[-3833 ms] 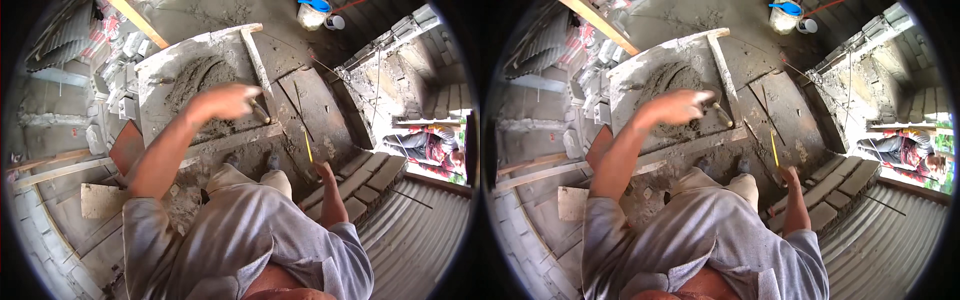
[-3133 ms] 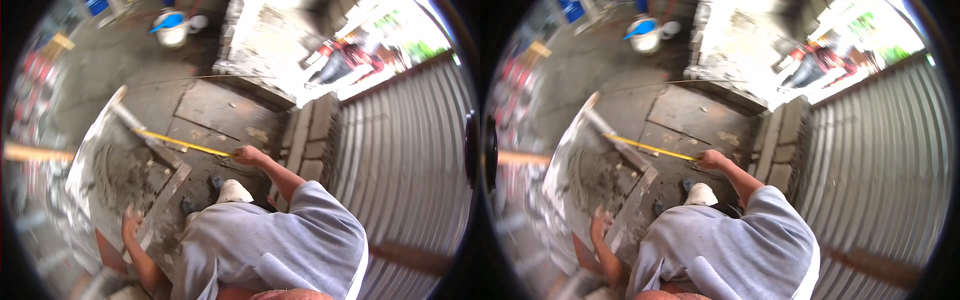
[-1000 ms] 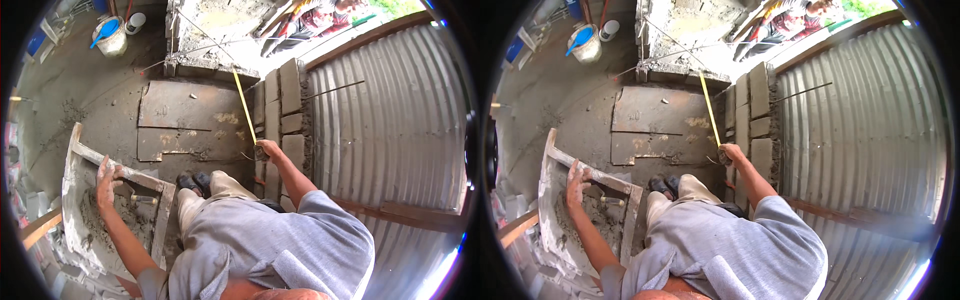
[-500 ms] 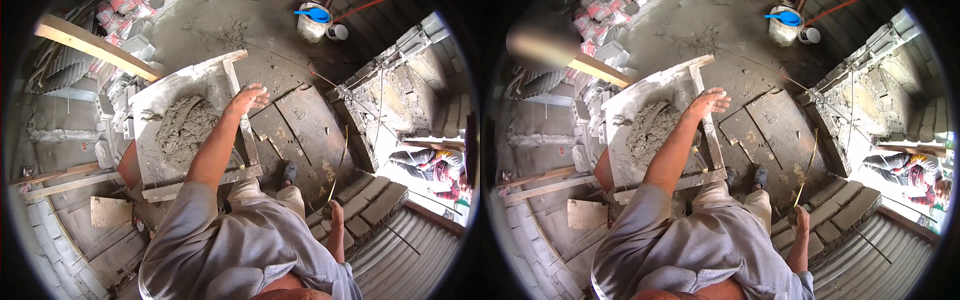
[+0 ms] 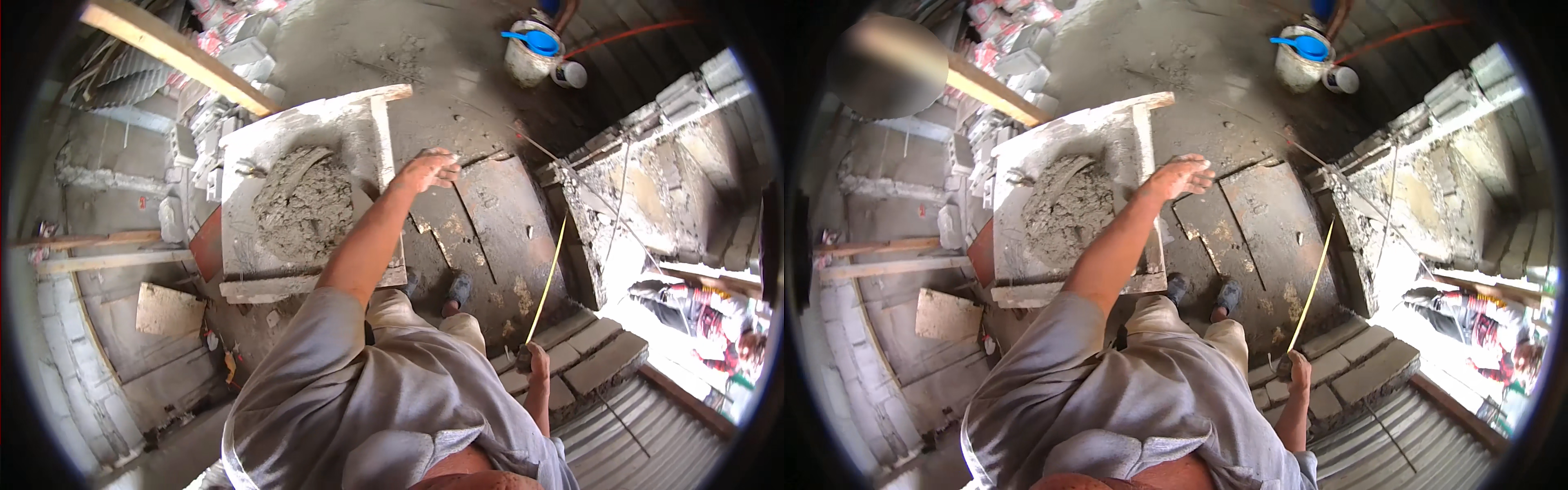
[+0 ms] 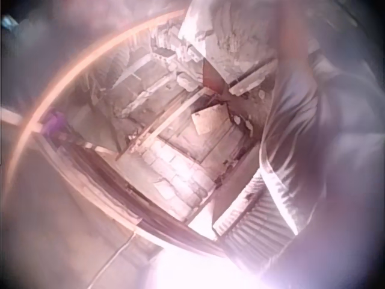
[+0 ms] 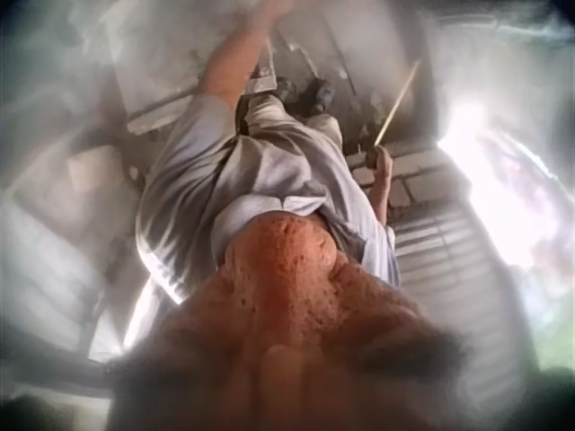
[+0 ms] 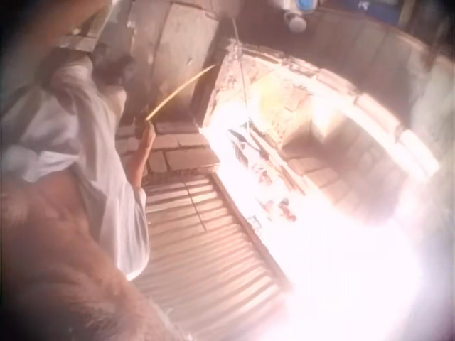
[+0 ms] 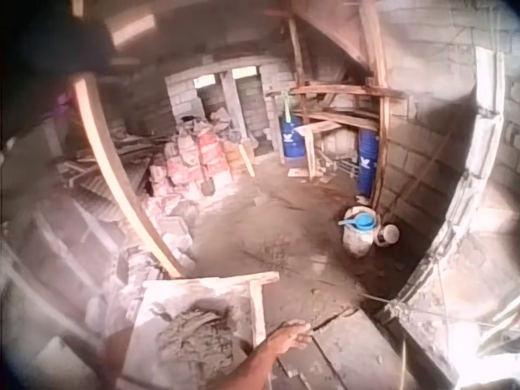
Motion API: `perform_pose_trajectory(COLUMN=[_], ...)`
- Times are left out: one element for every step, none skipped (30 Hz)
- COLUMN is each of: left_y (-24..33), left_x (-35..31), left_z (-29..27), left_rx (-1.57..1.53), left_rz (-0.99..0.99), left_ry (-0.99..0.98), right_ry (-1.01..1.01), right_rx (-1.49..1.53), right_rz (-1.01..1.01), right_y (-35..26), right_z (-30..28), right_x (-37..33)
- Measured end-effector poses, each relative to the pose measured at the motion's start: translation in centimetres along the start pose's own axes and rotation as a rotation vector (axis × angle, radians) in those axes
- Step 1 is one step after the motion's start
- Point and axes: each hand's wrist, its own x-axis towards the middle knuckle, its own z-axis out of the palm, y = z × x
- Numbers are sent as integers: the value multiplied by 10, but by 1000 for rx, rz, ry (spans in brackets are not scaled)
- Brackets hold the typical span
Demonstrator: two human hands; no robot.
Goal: The person measures a metal rod using a yellow tape measure inside an unfinished room. After checking the length of the rod against the wall and a pile of concrete, they walk over to a blue barrel and pick up a handheld power cutter.
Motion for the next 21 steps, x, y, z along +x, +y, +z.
perform_pose_trajectory(left_y=[-1,-3,-3,-5,-5,-5,-5,-4,-4,-2,-1,1,4,7,11,15,20,25,29,35,38], left_x=[1,2,4,4,5,6,7,6,5,3,1,-1,-3,-4,-6,-8,-10,-12,-13,-13,-12], left_z=[5,10,15,19,21,23,25,25,28,30,33,36,41,46,51,56,60,62,64,65,64], left_rx=[15,6,24,43,42,50,55,52,51,37,25,22,22,21,19,-14,-52,-49,-94,-135,-137], left_rz=[-15,1,-13,-28,-31,-35,-29,-30,-33,-17,-20,6,17,28,41,64,113,101,125,143,158], left_ry=[-6,-5,43,80,83,97,91,63,67,75,110,85,146,205,203,267,319,336,363,401,391], right_ry=[10,-4,-4,-64,-50,-49,-46,-41,-9,-34,14,7,15,3,23,41,34,22,-8,0,19], right_rx=[-39,-33,-30,-34,-38,-59,-78,-78,-99,-101,-126,-134,-141,-141,-118,-96,-99,-88,-69,-69,-83], right_rz=[17,43,69,69,72,92,110,105,99,72,87,85,76,68,60,55,42,42,42,8,14], right_y=[-4,-6,-10,-15,-19,-24,-28,-31,-33,-35,-36,-36,-35,-34,-31,-29,-28,-24,-22,-19,-18], right_z=[1,1,2,2,3,2,0,-1,-2,-4,-5,-7,-8,-9,-8,-10,-11,-12,-15,-15,-19], right_x=[1,-2,-4,-8,-11,-14,-19,-22,-25,-26,-26,-26,-24,-22,-19,-16,-13,-11,-11,-9,-8])
